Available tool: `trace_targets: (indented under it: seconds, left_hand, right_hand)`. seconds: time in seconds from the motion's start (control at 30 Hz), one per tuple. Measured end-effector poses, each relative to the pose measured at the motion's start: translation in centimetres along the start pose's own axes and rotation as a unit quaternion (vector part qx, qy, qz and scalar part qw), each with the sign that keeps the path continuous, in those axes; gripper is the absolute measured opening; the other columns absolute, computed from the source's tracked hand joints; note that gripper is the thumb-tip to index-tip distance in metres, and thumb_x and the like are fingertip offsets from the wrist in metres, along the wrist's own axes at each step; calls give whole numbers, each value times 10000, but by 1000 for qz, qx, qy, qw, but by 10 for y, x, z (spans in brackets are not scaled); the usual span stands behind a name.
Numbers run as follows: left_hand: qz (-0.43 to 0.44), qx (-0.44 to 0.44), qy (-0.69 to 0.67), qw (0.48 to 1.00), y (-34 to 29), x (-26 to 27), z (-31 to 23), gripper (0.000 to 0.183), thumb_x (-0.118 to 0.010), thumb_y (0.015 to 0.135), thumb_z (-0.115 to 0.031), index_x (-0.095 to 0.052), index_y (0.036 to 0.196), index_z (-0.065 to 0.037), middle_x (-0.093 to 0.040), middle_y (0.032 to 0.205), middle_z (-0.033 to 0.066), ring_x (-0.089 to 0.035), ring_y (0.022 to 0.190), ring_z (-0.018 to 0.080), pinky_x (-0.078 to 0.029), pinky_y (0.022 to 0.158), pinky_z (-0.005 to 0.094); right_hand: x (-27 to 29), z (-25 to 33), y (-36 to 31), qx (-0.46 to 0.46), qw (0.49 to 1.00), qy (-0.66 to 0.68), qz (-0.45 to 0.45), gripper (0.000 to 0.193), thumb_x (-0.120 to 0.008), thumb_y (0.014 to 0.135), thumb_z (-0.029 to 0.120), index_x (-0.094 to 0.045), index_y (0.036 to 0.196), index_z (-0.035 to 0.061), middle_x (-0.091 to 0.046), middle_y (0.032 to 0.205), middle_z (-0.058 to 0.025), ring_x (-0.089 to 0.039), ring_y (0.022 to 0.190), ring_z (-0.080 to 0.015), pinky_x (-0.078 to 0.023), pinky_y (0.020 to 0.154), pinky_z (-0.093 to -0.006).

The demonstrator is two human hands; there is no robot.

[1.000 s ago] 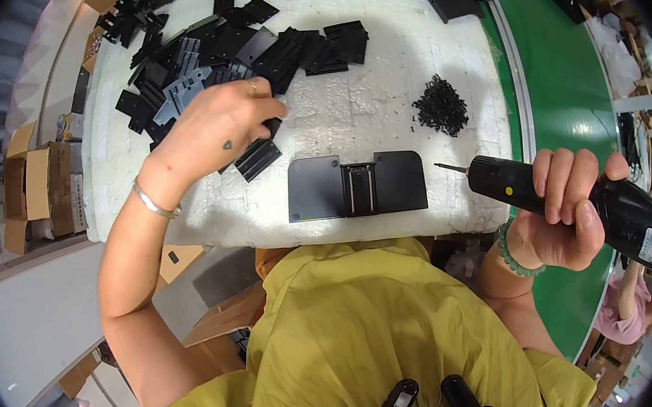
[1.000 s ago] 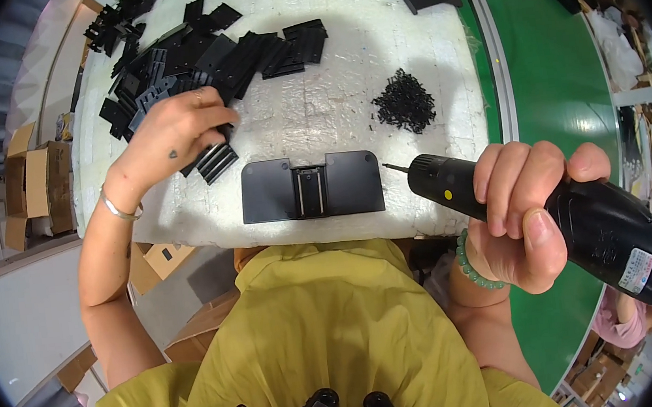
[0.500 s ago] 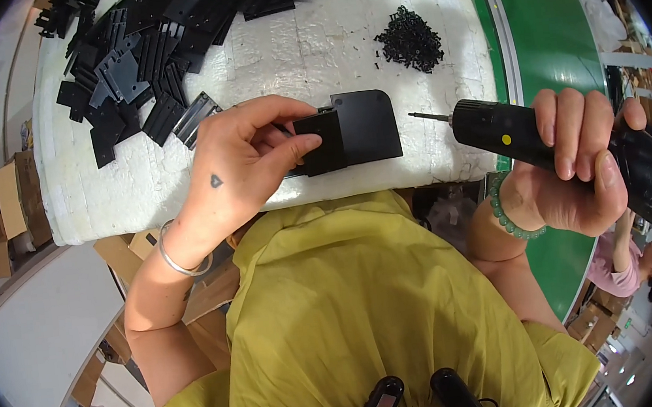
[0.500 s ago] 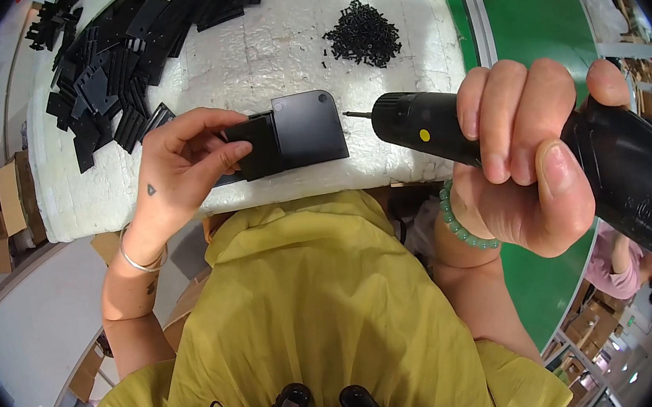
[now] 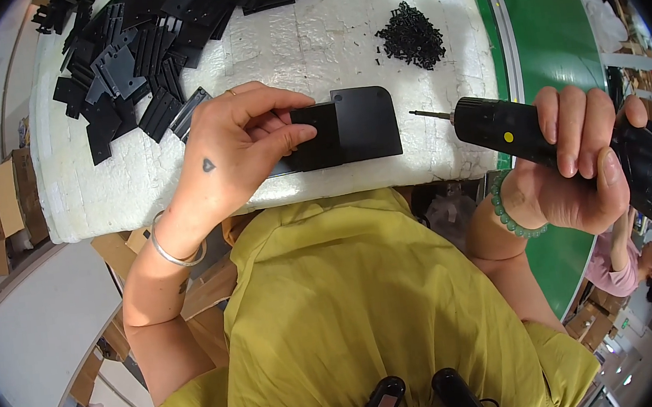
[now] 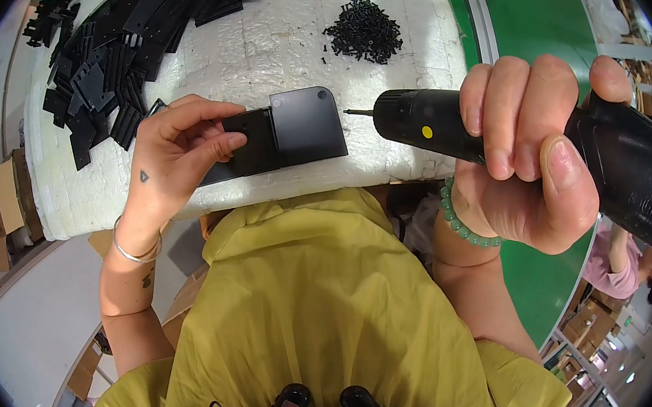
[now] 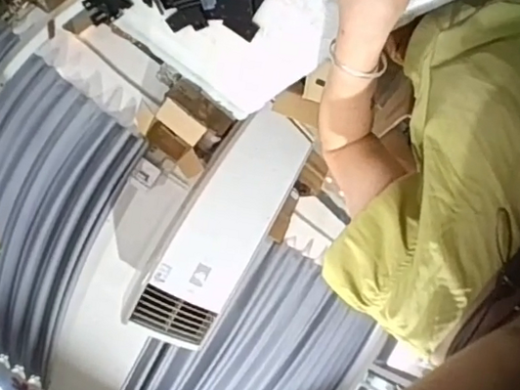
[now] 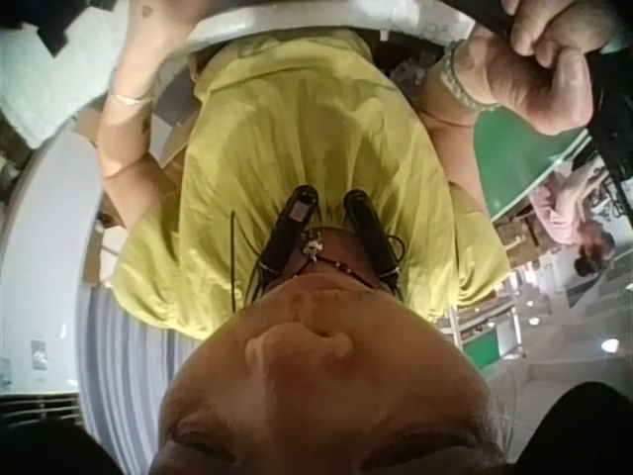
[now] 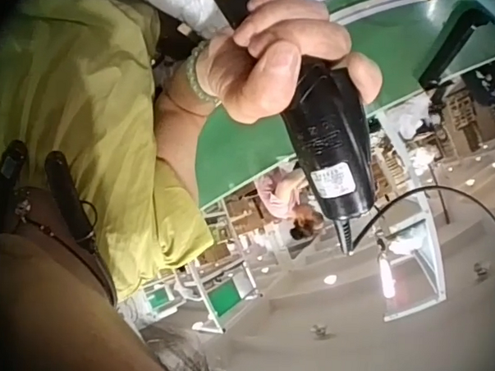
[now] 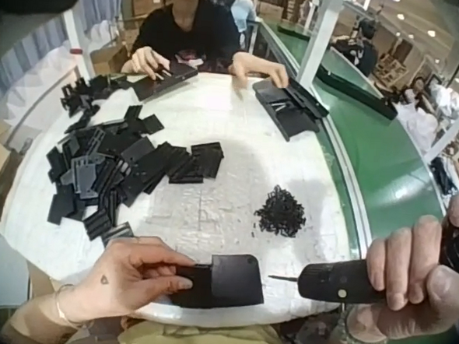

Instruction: Assemble small black plastic components using an electric screwdriver and screws at a production workstation.

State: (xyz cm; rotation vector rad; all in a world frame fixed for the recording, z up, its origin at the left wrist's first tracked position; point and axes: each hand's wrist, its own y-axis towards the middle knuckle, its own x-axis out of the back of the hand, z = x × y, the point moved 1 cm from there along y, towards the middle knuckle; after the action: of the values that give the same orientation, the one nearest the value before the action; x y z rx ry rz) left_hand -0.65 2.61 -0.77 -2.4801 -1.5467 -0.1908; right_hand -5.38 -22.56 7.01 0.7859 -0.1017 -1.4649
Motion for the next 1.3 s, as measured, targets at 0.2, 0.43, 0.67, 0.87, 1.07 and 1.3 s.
trace_targets:
  seconds: [0.2,0.43,0.67,0.87,1.07,1.3]
  left_hand:
    - [-10,-79,93,993,-3,-3,-3,211,-711,691,4,-665,896,-8,-555,688,52,-527,556,105,-444,533,219]
    - [8,-110,203,973,-4,0,-15,356,-708,693,-41,-619,1038,-37,-542,799,101,-527,720,222,-440,639,297]
    - [36,-90,304,948,5,9,-14,470,-694,760,-261,-548,1127,-7,-593,1003,162,-558,879,334,-439,774,369]
    - [127,-38,274,953,12,-3,-11,375,-739,712,-251,-571,996,-74,-619,783,140,-584,734,306,-441,659,354]
    - [109,27,239,964,8,-6,-13,338,-719,720,-283,-558,958,-105,-561,675,88,-557,748,266,-413,675,371]
    - [117,-1,223,968,14,-6,-4,346,-713,724,-284,-569,983,-104,-593,731,101,-573,814,284,-425,741,382]
  right_hand:
    - [-1,-2,1,-2,1000,10,-7,358,-507,699,87,-495,1057,85,-415,592,63,-393,504,-53,-322,599,-237]
    - [-5,-4,5,-8,1000,12,7,358,-511,699,90,-496,1057,87,-415,595,66,-391,506,-52,-321,595,-237]
    - [-25,-8,13,-21,997,-2,79,364,-514,728,91,-451,1087,100,-418,605,63,-386,509,-61,-328,595,-240]
    - [-39,-19,16,-24,985,-22,168,417,-530,747,96,-437,1151,145,-411,605,59,-392,519,-59,-350,591,-238]
    - [-60,-38,7,-51,986,-25,156,421,-565,781,93,-408,1168,151,-428,621,35,-417,520,-94,-372,591,-255]
    - [-68,-43,5,-96,980,-77,156,400,-583,792,73,-388,1133,146,-432,623,20,-431,507,-116,-376,573,-277]
